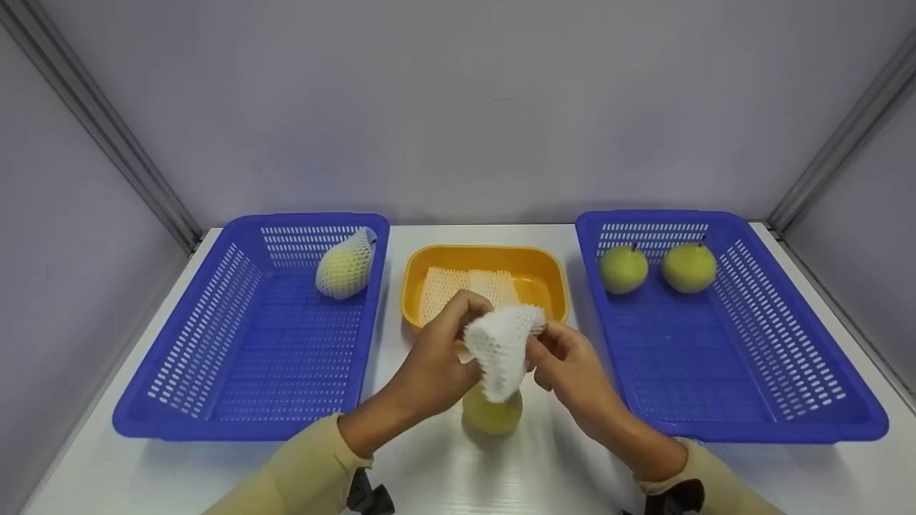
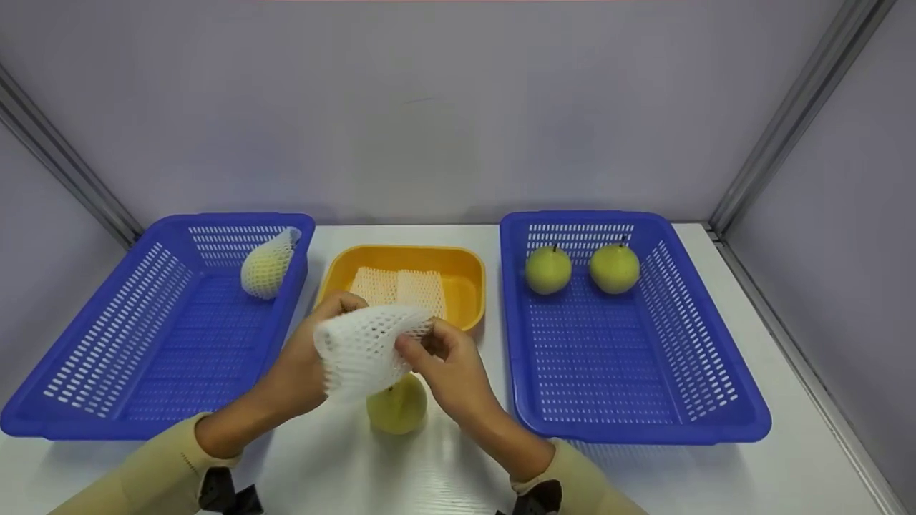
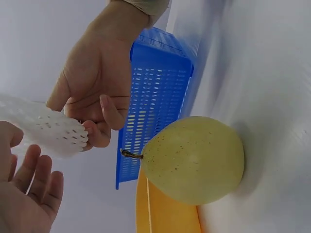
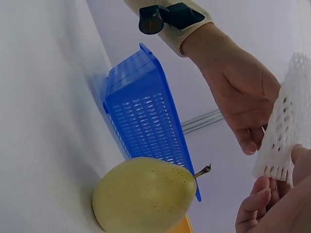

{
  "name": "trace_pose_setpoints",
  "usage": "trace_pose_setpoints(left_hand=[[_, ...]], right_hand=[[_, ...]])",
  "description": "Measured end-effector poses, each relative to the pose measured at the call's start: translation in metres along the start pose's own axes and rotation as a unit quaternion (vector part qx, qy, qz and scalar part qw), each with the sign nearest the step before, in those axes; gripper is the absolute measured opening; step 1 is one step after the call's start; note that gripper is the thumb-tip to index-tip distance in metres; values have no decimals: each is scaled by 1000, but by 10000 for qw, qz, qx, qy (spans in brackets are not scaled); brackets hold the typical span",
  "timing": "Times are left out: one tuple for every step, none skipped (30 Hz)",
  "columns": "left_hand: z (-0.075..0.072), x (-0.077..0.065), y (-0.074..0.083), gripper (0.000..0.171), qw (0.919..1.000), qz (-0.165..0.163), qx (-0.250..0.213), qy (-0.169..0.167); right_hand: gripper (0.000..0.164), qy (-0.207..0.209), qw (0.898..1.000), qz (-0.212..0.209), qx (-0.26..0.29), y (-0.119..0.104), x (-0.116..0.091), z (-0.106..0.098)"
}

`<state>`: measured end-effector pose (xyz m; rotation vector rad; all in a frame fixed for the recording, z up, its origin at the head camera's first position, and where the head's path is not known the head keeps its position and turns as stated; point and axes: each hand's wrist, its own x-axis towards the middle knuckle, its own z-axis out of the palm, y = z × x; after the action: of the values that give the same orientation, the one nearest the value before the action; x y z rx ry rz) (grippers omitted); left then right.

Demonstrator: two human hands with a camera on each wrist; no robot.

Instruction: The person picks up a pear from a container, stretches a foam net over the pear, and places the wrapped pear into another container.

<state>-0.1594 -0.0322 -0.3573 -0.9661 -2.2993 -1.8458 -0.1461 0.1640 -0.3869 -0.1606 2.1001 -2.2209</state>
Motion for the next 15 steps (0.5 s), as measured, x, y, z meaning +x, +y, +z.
trace_pose_setpoints(left_hand=[[0, 0, -1, 38, 9999, -142, 1, -9], [1, -1, -1, 41, 9995, -321, 13, -36], [0, -1, -2, 43, 9987, -510, -1, -84], [0, -2, -2, 45, 9975, -693, -39, -135], [0, -2, -3, 48, 9962, -841, -99, -195], [0, -2, -3, 50, 9947, -983, -178, -246], [-1, -3, -4, 50, 9929, -1125, -271, -284], [-1, -4, -4, 50, 9909, -1260, -366, -300], [-2, -4, -5, 49, 9888, -1371, -492, -312], [-2, -5, -5, 48, 9866, -1473, -630, -301], [-3, -5, -6, 47, 9841, -1574, -772, -274], [-3, -6, -7, 46, 9813, -1672, -927, -239], [-4, -6, -7, 45, 9784, -1750, -1088, -189], [-5, -7, -8, 45, 9758, -1784, -1253, -149], [-5, -7, -9, 45, 9735, -1805, -1397, -106]], right_hand=[[14, -99, 9999, -20, -11, 1, 0, 0], [15, -199, 9998, -54, -18, 1, 0, -1], [15, -272, 9996, -94, -32, 2, 1, -2], [15, -326, 9994, -126, -37, 2, 1, -2], [14, -387, 9991, -157, -36, 3, 1, -2], [12, -425, 9989, -190, -44, 3, 2, -3], [10, -409, 9989, -223, -107, 4, 2, -3], [8, -391, 9988, -243, -148, 4, 2, -3], [7, -370, 9989, -246, -166, 4, 2, -3], [7, -354, 9990, -231, -172, 4, 2, -3], [6, -332, 9991, -195, -163, 4, 2, -3], [5, -300, 9993, -159, -159, 4, 2, -3], [5, -266, 9995, -116, -122, 4, 2, -3], [4, -254, 9997, -60, -39, 4, 2, -3], [5, -242, 9997, 7, 66, 4, 2, -3]])
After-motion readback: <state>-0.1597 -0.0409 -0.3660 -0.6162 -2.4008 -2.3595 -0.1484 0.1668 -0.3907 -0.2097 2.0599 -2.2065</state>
